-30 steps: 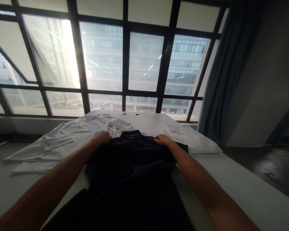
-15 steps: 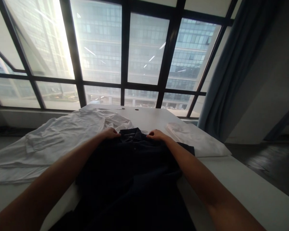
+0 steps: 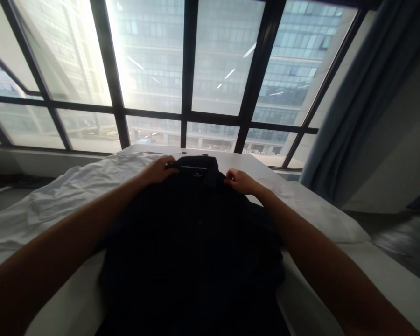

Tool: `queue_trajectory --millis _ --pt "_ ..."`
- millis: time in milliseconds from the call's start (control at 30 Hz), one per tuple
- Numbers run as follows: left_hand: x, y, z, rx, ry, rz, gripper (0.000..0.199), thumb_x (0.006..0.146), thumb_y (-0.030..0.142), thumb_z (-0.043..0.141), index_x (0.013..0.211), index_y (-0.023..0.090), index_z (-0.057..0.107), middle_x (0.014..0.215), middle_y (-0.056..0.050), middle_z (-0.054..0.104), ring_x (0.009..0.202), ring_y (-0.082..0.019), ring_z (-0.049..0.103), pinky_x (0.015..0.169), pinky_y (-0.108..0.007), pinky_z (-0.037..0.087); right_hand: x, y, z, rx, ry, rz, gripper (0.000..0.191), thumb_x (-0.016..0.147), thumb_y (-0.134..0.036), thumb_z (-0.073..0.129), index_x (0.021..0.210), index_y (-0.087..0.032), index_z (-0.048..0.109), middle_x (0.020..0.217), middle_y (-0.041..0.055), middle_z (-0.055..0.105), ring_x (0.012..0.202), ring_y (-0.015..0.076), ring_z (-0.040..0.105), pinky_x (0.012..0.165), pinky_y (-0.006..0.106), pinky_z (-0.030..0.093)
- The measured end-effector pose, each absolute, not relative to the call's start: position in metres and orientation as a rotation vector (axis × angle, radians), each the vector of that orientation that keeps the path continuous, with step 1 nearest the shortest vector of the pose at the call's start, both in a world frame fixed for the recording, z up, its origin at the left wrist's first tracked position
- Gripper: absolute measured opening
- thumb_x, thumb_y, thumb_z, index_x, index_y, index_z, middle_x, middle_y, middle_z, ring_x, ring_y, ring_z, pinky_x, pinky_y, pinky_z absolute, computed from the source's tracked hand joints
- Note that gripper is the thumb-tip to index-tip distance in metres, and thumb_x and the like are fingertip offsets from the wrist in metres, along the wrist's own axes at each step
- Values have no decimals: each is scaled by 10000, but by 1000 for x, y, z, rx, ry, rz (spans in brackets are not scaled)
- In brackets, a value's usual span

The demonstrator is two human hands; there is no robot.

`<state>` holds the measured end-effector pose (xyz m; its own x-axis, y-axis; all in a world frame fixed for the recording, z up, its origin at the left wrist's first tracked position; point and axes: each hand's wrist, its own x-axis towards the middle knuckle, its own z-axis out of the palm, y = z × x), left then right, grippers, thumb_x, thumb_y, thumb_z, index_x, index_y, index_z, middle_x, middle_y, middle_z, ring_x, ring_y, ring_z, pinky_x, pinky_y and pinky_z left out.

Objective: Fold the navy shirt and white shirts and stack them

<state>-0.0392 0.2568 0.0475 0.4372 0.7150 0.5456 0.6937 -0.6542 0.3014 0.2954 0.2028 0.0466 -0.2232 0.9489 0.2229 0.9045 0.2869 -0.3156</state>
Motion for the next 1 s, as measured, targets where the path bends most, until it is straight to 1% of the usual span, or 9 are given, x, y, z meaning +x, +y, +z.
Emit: queue_trajectory --millis 167,267,333,433,567,667,767,900,1000 --pt "-11 288 74 2648 1801 1114 386 879 392 550 1192 179 626 1224 -128 614 1135 -306 552 949 -419 427 275 243 58 -1771 -1958 -254 160 955 -245 532 1080 -151 567 1030 121 652 947 256 610 818 337 443" --pt "12 293 66 2583 2100 812 497 920 379 503 1353 138 532 1404 -196 503 1301 -358 433 1031 -491 356 267 265 35 -1942 -1926 -328 316 978 -318 504 1233 -133 527 1265 179 566 1131 304 554 952 424 408" --pt "19 284 52 2551 2065 448 529 939 443 470 1355 125 542 1402 -209 516 1304 -360 445 1058 -511 330 270 268 12 -2048 -2013 -223 418 983 -400 495 1309 -138 504 1363 180 508 1213 310 508 1007 447 378" --pt "12 258 20 2546 1806 50 595 917 598 435 1321 192 598 1387 -161 559 1298 -344 478 1088 -499 316 288 254 -19 -2122 -2140 -122 457 997 -471 439 1298 -147 550 1367 173 519 1243 307 490 1059 467 324" --pt "-17 229 -22 2520 1660 -125 698 910 662 359 1475 260 432 1569 -104 328 1446 -337 276 1154 -542 194 318 227 -42 -2232 -2089 7 541 1012 -532 338 1295 -138 578 1361 197 527 1247 337 491 1068 525 295" --pt "-31 222 -43 2523 1644 -83 708 949 621 274 1545 240 283 1618 -84 162 1497 -289 126 1178 -547 101 332 221 -53 -2295 -2051 266 658 1004 -609 238 1443 -167 451 1509 183 375 1375 342 351 1099 561 260" --pt "-32 221 -58 2552 1650 45 701 957 615 249 1545 235 284 1620 -67 153 1503 -265 89 1189 -525 80 342 232 -63 -2319 -2045 341 710 990 -646 194 1549 -214 263 1612 110 160 1474 311 118 1140 617 125" --pt "-26 224 -67 2532 1694 206 678 960 603 267 1516 227 356 1611 -70 203 1496 -275 138 1189 -525 121 353 259 -74 -2269 -2082 303 724 980 -657 186 1566 -232 214 1624 62 118 1486 291 44 1153 621 52" --pt "-41 232 -57 2539 1683 434 593 977 515 303 1454 200 458 1564 -80 347 1445 -259 303 1178 -434 243 358 270 -77 -2244 -2098 293 723 977 -662 196 1561 -237 229 1623 57 128 1485 287 62 1154 617 63"
